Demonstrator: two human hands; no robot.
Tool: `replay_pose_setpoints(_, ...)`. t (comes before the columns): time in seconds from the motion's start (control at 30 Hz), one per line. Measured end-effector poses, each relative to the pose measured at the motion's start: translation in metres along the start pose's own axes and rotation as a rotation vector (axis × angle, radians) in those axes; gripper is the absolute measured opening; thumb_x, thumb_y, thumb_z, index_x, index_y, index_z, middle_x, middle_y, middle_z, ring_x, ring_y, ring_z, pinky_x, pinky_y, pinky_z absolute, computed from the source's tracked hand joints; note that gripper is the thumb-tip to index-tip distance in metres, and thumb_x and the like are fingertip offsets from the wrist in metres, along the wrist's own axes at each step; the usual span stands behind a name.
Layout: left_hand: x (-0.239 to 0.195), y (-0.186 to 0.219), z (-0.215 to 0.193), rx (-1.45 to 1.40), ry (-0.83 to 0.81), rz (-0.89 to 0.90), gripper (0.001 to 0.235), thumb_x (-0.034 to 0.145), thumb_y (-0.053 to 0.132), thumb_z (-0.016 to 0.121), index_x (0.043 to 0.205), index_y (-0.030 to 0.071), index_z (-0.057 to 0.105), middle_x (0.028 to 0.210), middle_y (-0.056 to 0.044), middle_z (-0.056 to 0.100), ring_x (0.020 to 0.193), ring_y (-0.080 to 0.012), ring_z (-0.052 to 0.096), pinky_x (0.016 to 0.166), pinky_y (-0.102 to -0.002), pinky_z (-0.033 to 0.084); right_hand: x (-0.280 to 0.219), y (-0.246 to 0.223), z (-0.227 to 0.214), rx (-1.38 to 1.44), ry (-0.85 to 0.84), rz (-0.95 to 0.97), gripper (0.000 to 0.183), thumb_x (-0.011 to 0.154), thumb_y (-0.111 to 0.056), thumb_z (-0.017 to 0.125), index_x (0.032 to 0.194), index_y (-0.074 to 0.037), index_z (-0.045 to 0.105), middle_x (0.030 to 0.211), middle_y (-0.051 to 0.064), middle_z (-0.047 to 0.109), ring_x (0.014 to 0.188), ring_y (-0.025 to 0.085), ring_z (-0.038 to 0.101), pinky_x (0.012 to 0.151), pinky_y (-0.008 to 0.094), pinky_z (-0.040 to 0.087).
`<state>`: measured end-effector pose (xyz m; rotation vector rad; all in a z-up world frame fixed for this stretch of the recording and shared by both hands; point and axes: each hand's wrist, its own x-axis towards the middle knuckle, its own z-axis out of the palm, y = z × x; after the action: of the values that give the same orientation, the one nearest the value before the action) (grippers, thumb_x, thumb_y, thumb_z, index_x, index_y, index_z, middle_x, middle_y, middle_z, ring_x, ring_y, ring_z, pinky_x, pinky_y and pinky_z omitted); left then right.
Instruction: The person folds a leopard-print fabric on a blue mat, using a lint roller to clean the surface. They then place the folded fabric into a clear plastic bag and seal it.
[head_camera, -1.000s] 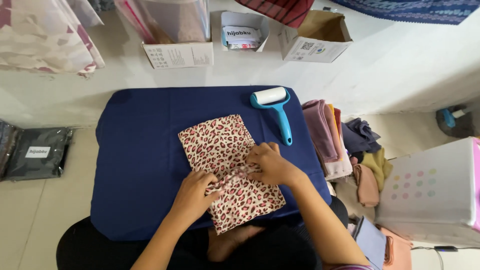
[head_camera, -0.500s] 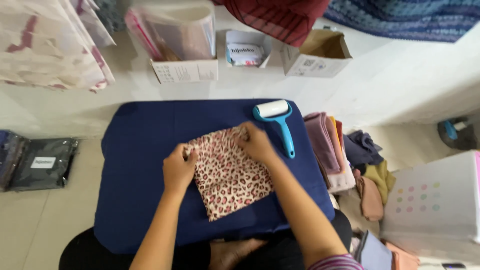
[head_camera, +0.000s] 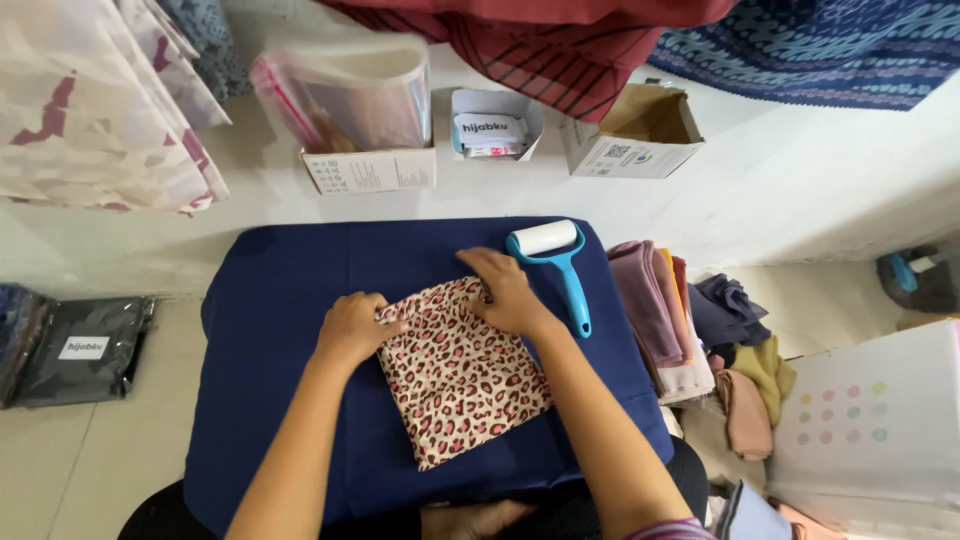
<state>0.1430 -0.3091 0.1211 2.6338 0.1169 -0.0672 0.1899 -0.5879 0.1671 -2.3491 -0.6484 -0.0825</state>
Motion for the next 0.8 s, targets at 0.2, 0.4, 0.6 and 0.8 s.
replay_pose_setpoints(0.2,-0.024,0.034,-0.048,-0.201,-0.034,0.337,0.037,0.072,0.035,0.084,0.097,0.012,0.070,0.091,-0.020,0.073,0.098,-0.0438,0.070,0.084,-0.053,0.054,0.022,0.017,-0.010,0.048,-0.336,-0.151,0.073,0.078,-0.016,0.074,0.148,-0.017,0.055,0.127,0.016,0.068,0.130,0.045,0.051,0.116,0.056,0.029)
replay_pose_setpoints(0.4,-0.072,0.080,-0.114,-0.197,-0.068,0.344,0.040,0.084,0.026,0.075,0.121,0.030,0.060,0.095,-0.013,0.081,0.095,-0.0354,0.076,0.082,-0.045,0.060,0.015,0.013,-0.059,0.345,-0.341,-0.185,0.029,0.077,-0.023,0.088,0.100,-0.011,0.075,0.104,0.011,0.074,0.099,0.032,0.070,0.089,0.044,0.052)
replay_pose_setpoints(0.6,-0.120,0.144,-0.134,-0.297,0.132,0.452,0.045,0.086,0.019,0.072,0.128,0.018,0.058,0.115,-0.004,0.078,0.084,-0.0222,0.080,0.070,-0.037,0.062,-0.011,-0.041,-0.142,0.671,-0.082,-0.141,0.047,0.076,0.015,0.071,0.115,-0.011,0.064,0.110,0.004,0.067,0.095,0.016,0.066,0.091,0.030,0.058)
replay_pose_setpoints(0.8,-0.158,0.170,-0.106,-0.605,0.302,0.608,0.034,0.093,0.017,0.065,0.122,0.004,0.053,0.113,-0.013,0.069,0.087,-0.0260,0.071,0.079,-0.034,0.055,-0.002,-0.097,-0.170,0.924,0.047,-0.166,0.080,0.078,0.021,0.064,0.150,-0.007,0.041,0.111,0.018,0.071,0.090,0.022,0.072,0.075,0.028,0.061)
